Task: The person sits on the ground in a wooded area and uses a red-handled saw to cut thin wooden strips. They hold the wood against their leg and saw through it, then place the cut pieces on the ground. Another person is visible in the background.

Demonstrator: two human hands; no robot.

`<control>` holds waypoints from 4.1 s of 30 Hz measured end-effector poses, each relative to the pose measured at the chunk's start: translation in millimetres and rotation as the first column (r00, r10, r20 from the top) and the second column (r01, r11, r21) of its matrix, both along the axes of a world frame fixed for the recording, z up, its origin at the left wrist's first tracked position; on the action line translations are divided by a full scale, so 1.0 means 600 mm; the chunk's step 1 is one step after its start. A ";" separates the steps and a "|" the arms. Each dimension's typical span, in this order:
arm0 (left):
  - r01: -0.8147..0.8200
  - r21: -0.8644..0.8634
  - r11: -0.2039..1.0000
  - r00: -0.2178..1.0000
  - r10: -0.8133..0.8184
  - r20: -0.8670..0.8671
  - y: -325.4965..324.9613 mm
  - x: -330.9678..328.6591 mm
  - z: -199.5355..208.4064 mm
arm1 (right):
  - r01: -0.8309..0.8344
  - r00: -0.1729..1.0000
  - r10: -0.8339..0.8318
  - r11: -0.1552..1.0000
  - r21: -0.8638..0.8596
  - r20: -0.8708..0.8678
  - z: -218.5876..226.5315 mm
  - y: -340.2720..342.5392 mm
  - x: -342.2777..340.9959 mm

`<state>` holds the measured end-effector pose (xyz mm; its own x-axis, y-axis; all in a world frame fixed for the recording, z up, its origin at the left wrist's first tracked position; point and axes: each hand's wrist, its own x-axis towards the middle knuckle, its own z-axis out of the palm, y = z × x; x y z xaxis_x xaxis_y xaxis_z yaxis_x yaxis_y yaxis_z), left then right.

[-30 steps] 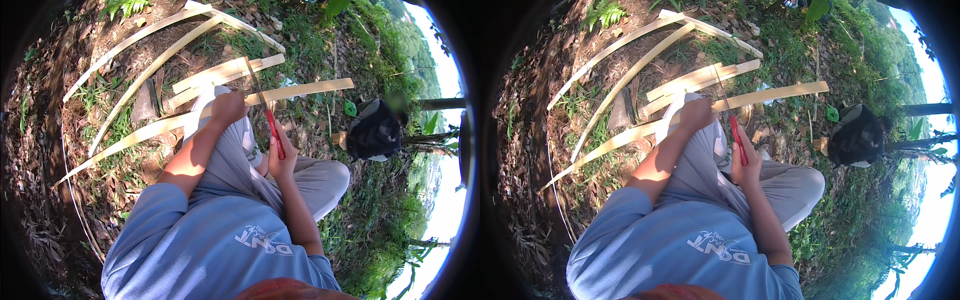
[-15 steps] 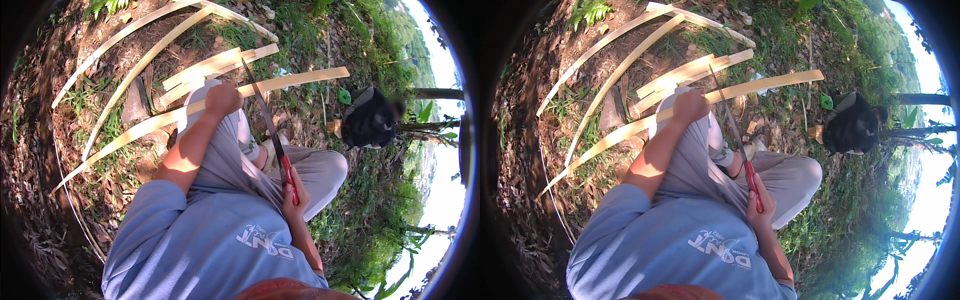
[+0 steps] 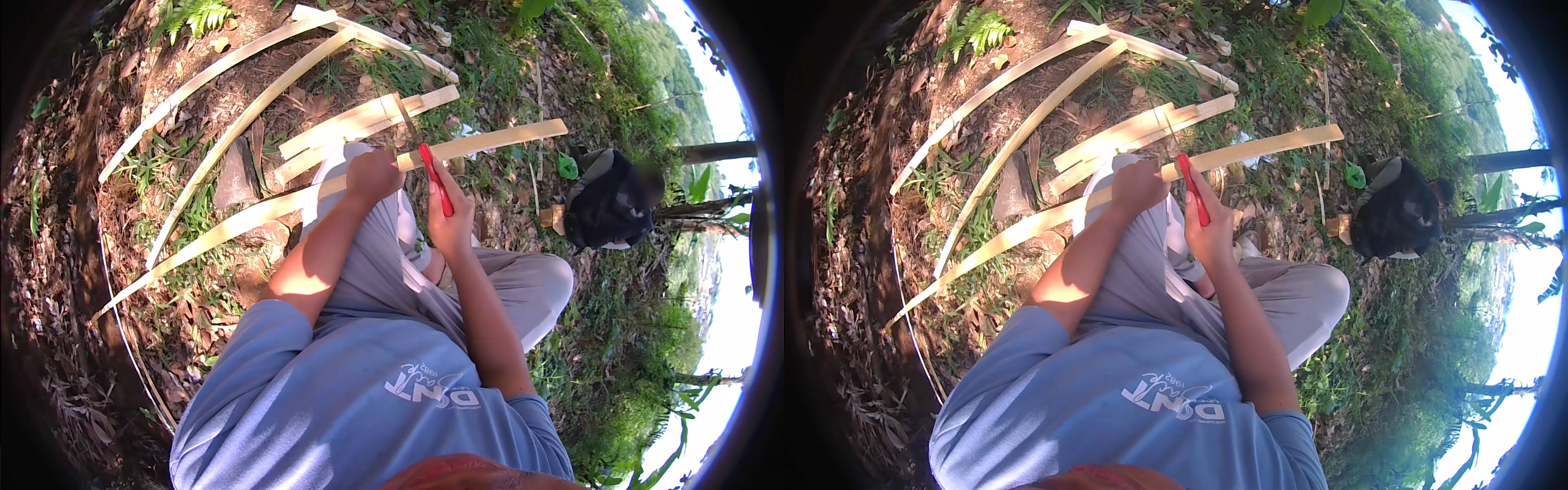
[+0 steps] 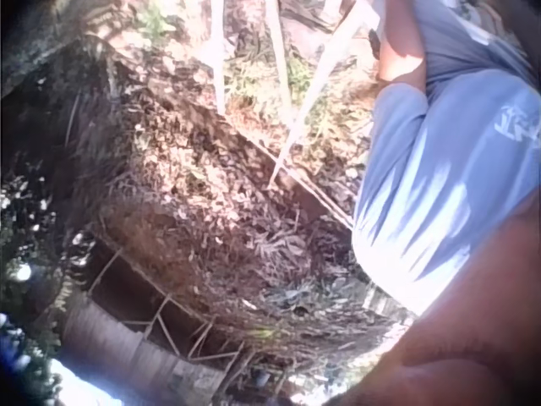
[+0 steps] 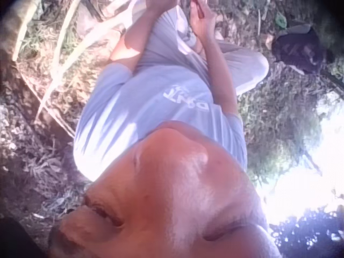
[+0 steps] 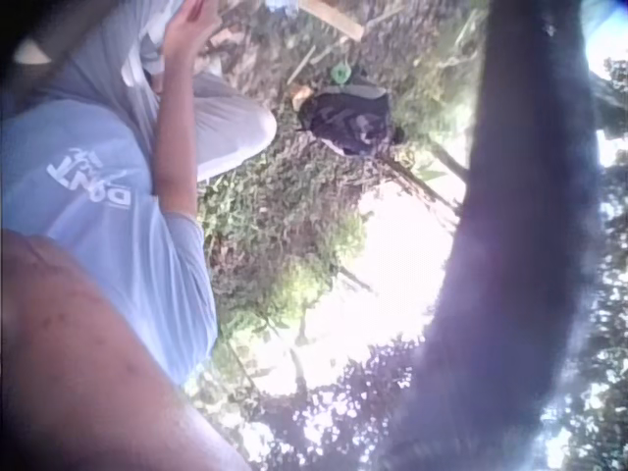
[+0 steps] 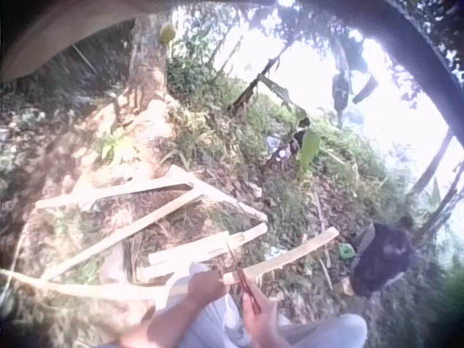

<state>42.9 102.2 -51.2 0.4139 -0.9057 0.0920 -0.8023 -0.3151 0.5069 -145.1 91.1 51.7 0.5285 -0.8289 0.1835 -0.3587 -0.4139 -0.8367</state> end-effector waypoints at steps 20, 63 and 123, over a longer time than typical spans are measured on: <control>0.023 0.020 1.000 0.999 -0.024 0.044 0.007 0.004 0.000 | 0.059 0.995 -0.056 0.998 0.026 -0.081 0.074 0.134 -0.161; 0.119 0.128 0.985 0.992 -0.113 -0.052 -0.012 0.011 0.046 | 0.108 0.980 -0.117 0.992 0.064 0.163 0.009 0.025 -0.068; 0.069 0.252 0.965 0.994 -0.047 -0.094 -0.018 -0.011 0.065 | 0.021 0.999 -0.019 1.000 0.021 -0.051 0.083 0.208 -0.271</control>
